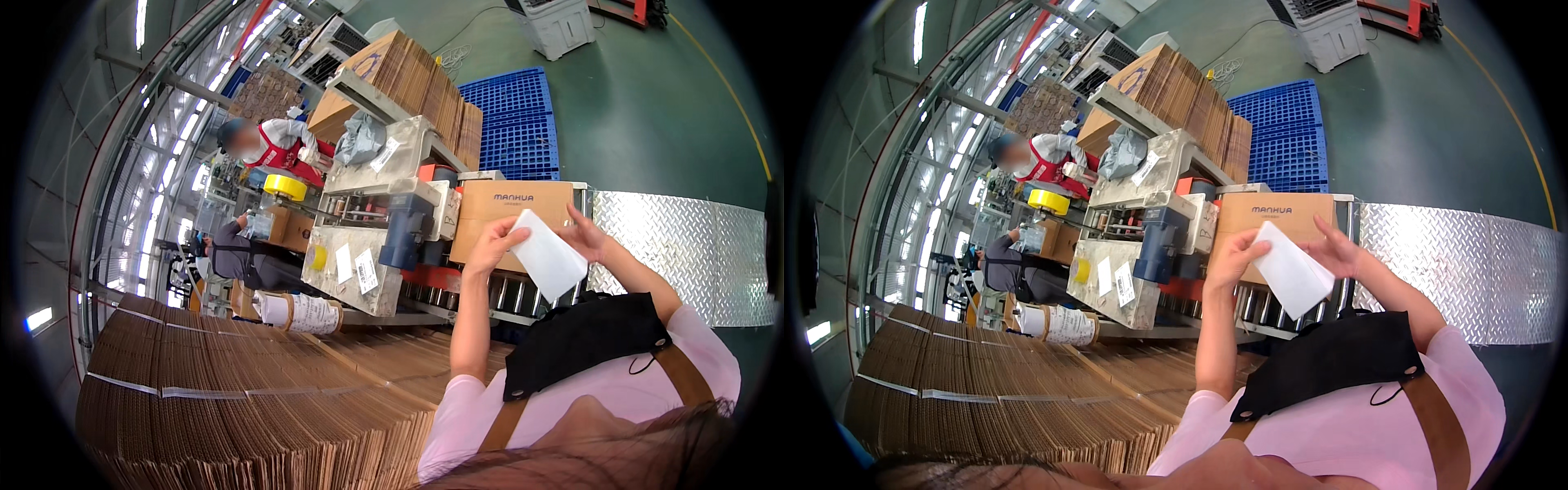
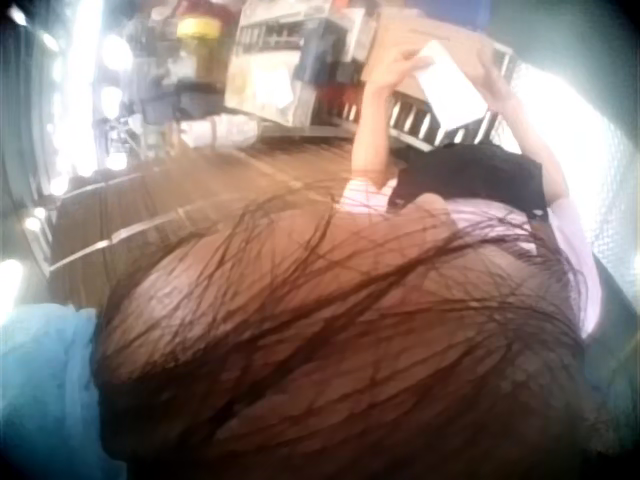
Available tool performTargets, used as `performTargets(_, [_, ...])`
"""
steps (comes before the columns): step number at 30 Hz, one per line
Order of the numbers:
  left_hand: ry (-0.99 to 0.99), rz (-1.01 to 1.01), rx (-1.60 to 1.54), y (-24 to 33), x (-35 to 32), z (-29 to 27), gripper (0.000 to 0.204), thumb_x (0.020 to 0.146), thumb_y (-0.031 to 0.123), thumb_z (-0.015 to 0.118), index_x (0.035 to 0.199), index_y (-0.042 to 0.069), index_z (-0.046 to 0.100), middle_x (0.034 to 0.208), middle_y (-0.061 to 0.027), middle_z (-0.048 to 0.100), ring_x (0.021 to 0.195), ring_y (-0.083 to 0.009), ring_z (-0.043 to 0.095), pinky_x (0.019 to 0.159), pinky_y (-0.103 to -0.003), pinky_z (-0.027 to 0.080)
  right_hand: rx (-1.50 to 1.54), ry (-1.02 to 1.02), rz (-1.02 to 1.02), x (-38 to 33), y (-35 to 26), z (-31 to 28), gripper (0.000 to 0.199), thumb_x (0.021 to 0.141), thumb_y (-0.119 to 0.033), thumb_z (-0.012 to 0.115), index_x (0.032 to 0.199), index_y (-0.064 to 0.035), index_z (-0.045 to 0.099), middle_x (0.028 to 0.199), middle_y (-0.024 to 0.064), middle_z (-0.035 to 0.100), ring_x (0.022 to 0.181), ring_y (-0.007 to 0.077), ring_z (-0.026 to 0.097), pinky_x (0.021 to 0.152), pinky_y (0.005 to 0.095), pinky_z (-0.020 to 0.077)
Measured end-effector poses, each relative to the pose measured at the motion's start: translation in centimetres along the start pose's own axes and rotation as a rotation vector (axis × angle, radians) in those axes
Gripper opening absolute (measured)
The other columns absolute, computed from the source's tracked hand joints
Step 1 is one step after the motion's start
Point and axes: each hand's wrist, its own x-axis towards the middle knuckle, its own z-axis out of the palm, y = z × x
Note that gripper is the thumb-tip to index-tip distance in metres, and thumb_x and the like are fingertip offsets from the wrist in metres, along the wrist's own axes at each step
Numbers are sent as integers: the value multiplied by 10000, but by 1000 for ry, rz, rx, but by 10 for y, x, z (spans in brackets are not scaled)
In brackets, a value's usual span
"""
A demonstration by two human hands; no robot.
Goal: The person holds sheets of labels, peeling off individual stickers and applying them to the tops of cardboard boxes moving along a roller conveyor.
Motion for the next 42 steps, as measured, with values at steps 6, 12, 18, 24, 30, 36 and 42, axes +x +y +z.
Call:
performTargets(6, [63,61,152,-7,23,14,380,817,129,659,1162,-1,566,1048,-61,608,946,-126,557,820,-269,439,97,-257,3,-3,24,25,805,790,-723,394,1255,-67,415,1074,298,531,928,396,587,818,542,457])
performTargets(12, [173,299,598,-7,14,30,487,773,135,686,1221,16,534,1233,-156,506,1142,-258,488,944,-340,399,117,-223,-78,-6,18,22,790,797,-720,381,1256,-78,417,1025,282,551,893,390,594,775,522,479])
performTargets(18, [282,353,776,-3,9,36,475,761,146,690,1199,22,555,1301,-179,452,1188,-309,455,986,-376,364,111,-210,-104,-2,17,24,835,783,-747,353,1259,-65,430,1040,289,551,887,396,600,767,521,484])
performTargets(24, [375,481,773,1,1,41,303,731,45,670,1030,20,623,1191,-145,538,1117,-310,504,923,-368,407,141,-196,-114,-2,11,29,859,784,-754,333,1287,-61,410,1046,275,556,891,392,605,777,527,483])
performTargets(30, [363,669,793,10,-19,55,248,618,-36,693,850,37,649,1016,-93,626,1013,-286,569,849,-344,439,287,149,-285,1,-1,49,755,846,-660,368,1299,-57,402,1056,256,563,890,359,618,778,506,501])
performTargets(36, [144,541,620,19,-50,79,438,550,150,804,947,32,663,1314,-159,425,1207,-338,423,986,-435,356,85,127,-410,-4,-31,39,633,892,-547,389,1268,-38,423,1030,259,575,871,341,628,730,458,539])
performTargets(42, [313,202,-252,-18,-46,89,498,731,21,711,1172,-53,492,1369,-177,299,1277,-257,340,978,-365,403,-14,67,-502,2,-43,43,648,888,-556,387,1232,-10,441,1065,261,573,889,340,634,745,455,544])
